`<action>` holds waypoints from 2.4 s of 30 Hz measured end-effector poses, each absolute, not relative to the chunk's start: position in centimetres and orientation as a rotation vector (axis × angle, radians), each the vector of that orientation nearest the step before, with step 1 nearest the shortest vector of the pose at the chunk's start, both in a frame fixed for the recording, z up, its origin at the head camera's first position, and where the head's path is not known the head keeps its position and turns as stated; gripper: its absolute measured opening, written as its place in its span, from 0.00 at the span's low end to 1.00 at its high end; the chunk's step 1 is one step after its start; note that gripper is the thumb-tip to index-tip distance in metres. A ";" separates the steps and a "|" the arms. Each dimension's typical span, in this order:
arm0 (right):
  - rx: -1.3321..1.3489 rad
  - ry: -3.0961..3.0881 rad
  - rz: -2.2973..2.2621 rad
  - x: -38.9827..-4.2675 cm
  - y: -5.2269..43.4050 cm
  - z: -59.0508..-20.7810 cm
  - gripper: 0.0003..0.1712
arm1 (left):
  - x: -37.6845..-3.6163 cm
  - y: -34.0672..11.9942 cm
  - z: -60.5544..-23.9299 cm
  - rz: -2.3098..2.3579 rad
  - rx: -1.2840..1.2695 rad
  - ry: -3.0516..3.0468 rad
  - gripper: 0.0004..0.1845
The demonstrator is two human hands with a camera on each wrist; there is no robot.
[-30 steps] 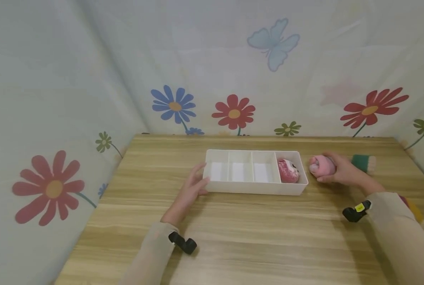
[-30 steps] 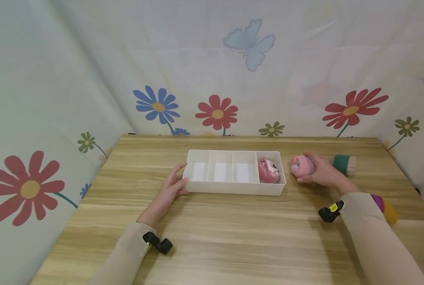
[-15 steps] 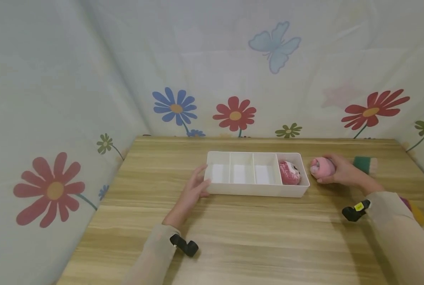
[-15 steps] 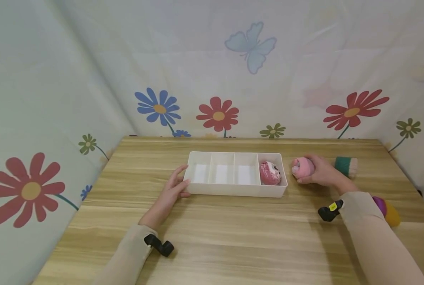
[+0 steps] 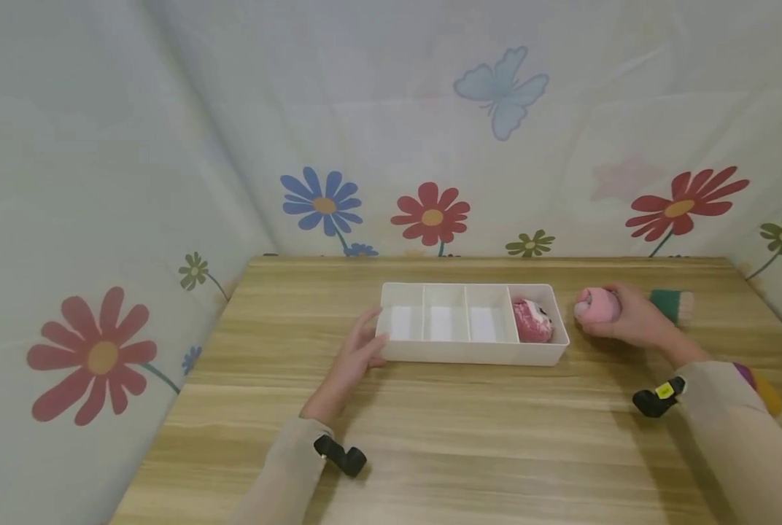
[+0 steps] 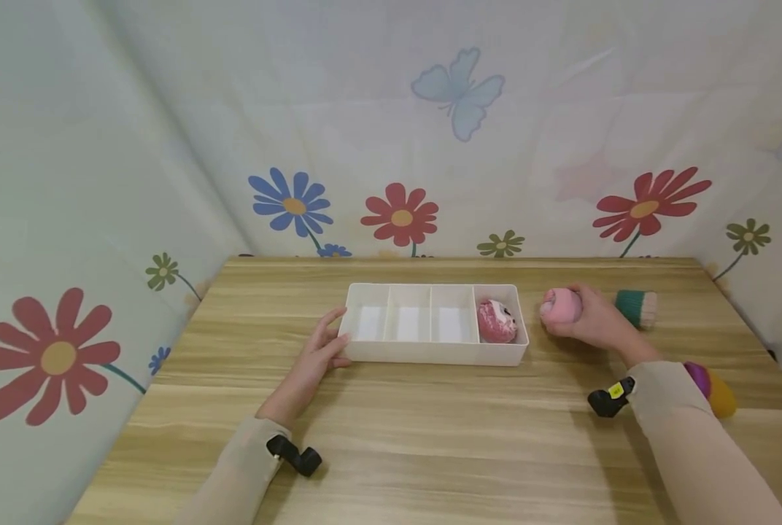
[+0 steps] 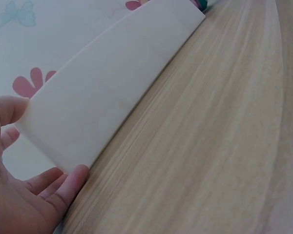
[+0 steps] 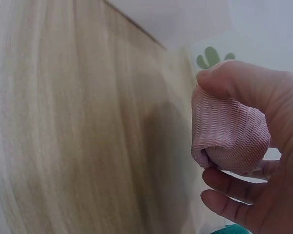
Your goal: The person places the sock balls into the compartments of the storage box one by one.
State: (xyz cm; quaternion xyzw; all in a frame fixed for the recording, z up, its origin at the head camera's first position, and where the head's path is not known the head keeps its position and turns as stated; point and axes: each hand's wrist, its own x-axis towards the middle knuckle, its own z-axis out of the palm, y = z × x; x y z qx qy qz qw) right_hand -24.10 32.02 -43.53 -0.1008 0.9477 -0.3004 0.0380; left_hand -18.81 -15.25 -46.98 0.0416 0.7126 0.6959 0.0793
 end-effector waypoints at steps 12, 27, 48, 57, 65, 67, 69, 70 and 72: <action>-0.399 3.008 -0.946 -23.0 31.4 -41.8 0.49 | -18.8 -15.2 -47.1 2.071 0.116 2.154 0.28; -0.375 3.055 -0.950 -21.9 28.5 -39.3 0.51 | -17.9 -15.1 -45.0 2.051 0.125 2.106 0.30; -0.477 3.064 -0.999 -21.7 25.0 -38.3 0.49 | -18.5 -15.1 -47.0 2.057 0.124 2.160 0.29; -0.516 3.016 -1.018 -21.8 23.1 -38.4 0.50 | -18.7 -15.4 -46.8 2.056 0.143 2.078 0.32; -0.518 3.008 -1.012 -21.9 22.1 -38.6 0.50 | -18.6 -15.3 -47.0 2.062 0.127 2.134 0.30; -0.525 3.010 -1.018 -22.0 21.8 -38.6 0.50 | -18.5 -15.3 -47.1 2.063 0.129 2.152 0.29; -0.542 3.008 -1.024 -22.2 21.5 -38.6 0.50 | -18.5 -15.2 -47.2 2.069 0.124 2.161 0.29; -0.550 3.004 -1.027 -22.2 21.3 -38.6 0.50 | -18.5 -15.2 -47.2 2.070 0.124 2.164 0.29; -0.564 2.995 -1.033 -22.3 21.0 -38.7 0.50 | -18.5 -15.2 -47.2 2.073 0.123 2.164 0.30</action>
